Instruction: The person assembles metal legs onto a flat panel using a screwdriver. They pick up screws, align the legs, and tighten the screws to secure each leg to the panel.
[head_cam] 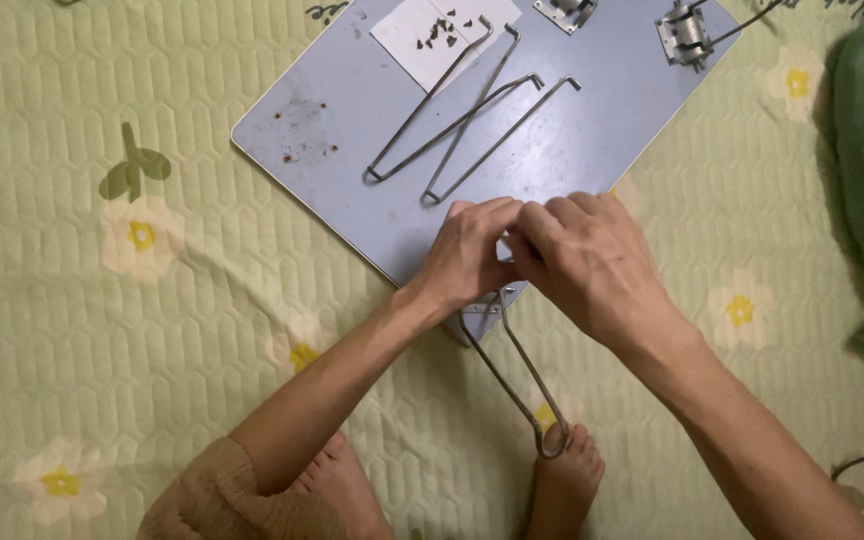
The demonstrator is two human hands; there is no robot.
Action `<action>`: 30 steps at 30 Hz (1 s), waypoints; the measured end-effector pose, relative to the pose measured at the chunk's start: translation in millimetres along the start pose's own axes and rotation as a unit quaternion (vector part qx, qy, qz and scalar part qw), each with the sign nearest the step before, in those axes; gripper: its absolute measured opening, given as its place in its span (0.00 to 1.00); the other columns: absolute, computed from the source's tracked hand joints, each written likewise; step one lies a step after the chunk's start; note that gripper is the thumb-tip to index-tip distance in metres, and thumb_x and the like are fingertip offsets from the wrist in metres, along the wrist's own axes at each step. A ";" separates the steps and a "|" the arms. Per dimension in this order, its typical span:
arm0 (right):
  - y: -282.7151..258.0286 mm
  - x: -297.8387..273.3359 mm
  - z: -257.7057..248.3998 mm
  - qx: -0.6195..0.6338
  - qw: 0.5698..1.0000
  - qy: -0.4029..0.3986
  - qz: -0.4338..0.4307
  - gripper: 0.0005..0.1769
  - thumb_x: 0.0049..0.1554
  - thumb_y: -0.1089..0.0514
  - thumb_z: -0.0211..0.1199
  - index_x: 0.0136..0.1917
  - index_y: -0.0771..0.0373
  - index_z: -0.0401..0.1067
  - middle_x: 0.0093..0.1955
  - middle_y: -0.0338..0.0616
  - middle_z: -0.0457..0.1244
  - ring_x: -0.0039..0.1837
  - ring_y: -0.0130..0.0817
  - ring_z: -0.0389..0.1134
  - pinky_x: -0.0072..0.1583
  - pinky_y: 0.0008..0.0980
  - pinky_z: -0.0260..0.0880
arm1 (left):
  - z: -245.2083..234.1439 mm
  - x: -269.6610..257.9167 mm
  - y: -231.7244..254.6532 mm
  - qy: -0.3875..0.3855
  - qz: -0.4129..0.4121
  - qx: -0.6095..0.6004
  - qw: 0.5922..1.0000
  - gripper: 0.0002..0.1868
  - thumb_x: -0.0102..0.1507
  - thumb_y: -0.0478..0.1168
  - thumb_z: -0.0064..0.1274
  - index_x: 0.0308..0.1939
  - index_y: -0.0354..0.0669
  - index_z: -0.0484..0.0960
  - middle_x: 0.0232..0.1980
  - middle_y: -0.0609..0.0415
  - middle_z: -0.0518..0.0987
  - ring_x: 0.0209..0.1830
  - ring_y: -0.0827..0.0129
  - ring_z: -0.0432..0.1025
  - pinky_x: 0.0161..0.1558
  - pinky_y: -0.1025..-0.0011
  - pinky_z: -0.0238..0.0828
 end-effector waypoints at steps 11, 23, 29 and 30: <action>-0.1 -0.2 -5.5 -0.031 0.998 -0.019 0.052 0.13 0.63 0.54 0.64 0.41 0.62 0.66 0.34 0.42 0.64 0.37 0.42 0.66 0.41 0.39 0.64 | 3.2 -1.9 -19.8 -0.090 -0.035 -0.080 0.992 0.13 0.58 0.34 0.64 0.47 0.40 0.84 0.46 0.52 0.86 0.47 0.59 0.81 0.50 0.65 0.76; 4.4 -8.4 -14.5 -0.068 0.983 -0.041 0.165 0.23 0.60 0.43 0.68 0.37 0.63 0.68 0.28 0.46 0.65 0.30 0.47 0.67 0.33 0.44 0.64 | 13.6 11.5 1.3 0.033 0.034 0.071 0.996 0.16 0.48 0.38 0.73 0.33 0.41 0.82 0.30 0.55 0.82 0.35 0.62 0.77 0.42 0.61 0.70; 8.9 -6.9 -23.4 0.033 0.994 -0.070 0.073 0.17 0.56 0.55 0.71 0.41 0.68 0.66 0.35 0.53 0.64 0.40 0.52 0.66 0.44 0.47 0.66 | 15.8 13.7 -1.7 -0.012 -0.005 0.074 0.997 0.19 0.51 0.43 0.73 0.34 0.40 0.78 0.36 0.56 0.83 0.40 0.61 0.76 0.42 0.62 0.70; 8.9 -7.4 -26.1 0.028 0.995 -0.067 0.072 0.16 0.56 0.55 0.70 0.42 0.68 0.66 0.36 0.52 0.64 0.41 0.51 0.66 0.45 0.46 0.66 | 15.3 13.1 -2.3 -0.014 0.014 0.051 0.998 0.17 0.54 0.43 0.71 0.38 0.41 0.79 0.38 0.55 0.83 0.42 0.60 0.76 0.44 0.62 0.71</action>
Point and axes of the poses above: each hand's wrist, its own x-axis towards the middle knuckle, its own z-axis out of the palm, y = z × x, the point moved 2 cm from there along x, towards the middle knuckle
